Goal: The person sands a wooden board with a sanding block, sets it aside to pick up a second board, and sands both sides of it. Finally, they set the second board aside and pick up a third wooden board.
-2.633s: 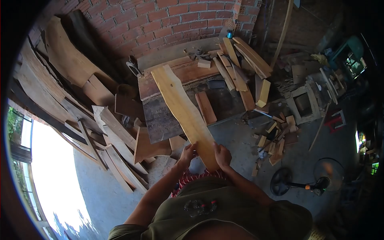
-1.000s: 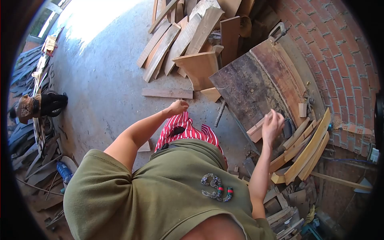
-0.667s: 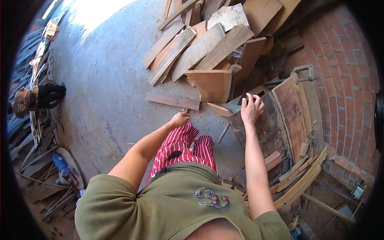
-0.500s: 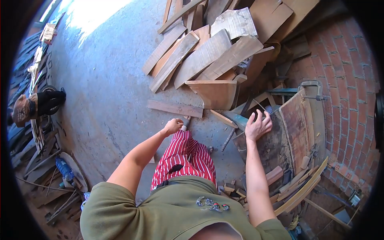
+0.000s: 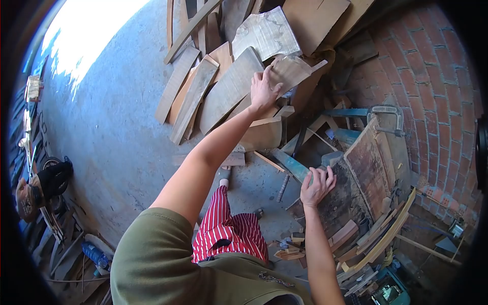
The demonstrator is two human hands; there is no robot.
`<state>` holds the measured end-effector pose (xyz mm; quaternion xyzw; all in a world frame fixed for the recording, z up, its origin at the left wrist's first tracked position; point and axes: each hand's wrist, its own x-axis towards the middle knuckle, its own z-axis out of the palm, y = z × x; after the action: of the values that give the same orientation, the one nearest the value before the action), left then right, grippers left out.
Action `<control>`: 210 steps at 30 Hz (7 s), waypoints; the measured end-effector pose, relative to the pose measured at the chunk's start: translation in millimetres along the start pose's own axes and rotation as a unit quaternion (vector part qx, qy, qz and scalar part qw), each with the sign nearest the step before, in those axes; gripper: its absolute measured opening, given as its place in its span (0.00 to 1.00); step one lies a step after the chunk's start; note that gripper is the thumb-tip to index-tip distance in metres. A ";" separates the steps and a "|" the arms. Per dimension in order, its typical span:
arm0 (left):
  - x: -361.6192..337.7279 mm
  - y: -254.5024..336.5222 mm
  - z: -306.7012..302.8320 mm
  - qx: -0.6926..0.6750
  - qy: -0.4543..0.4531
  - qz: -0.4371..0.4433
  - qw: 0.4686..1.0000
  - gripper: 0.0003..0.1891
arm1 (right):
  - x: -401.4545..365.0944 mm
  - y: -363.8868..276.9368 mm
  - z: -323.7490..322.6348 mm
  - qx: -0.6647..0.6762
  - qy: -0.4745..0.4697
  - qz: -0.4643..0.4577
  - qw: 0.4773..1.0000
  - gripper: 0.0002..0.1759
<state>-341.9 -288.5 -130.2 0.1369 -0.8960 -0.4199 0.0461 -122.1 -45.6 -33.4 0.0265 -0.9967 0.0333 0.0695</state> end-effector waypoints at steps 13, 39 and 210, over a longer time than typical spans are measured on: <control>-36.9 -196.7 10.6 0.039 -0.132 -0.199 0.970 0.28 | 2.3 -2.3 2.0 0.016 -0.014 -0.024 0.999 0.13; 199.9 -375.3 9.1 0.290 -0.129 -0.054 0.947 0.69 | 6.5 -11.1 14.3 -0.022 -0.101 -0.002 0.995 0.24; -392.9 236.1 53.8 0.125 -0.474 0.245 0.837 0.41 | -172.2 113.3 -106.2 0.092 -0.034 0.295 0.950 0.48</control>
<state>-24.7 7.0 28.6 -0.2979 -0.8573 -0.2934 -0.3004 56.2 83.0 40.3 -0.2615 -0.9543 0.1429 0.0200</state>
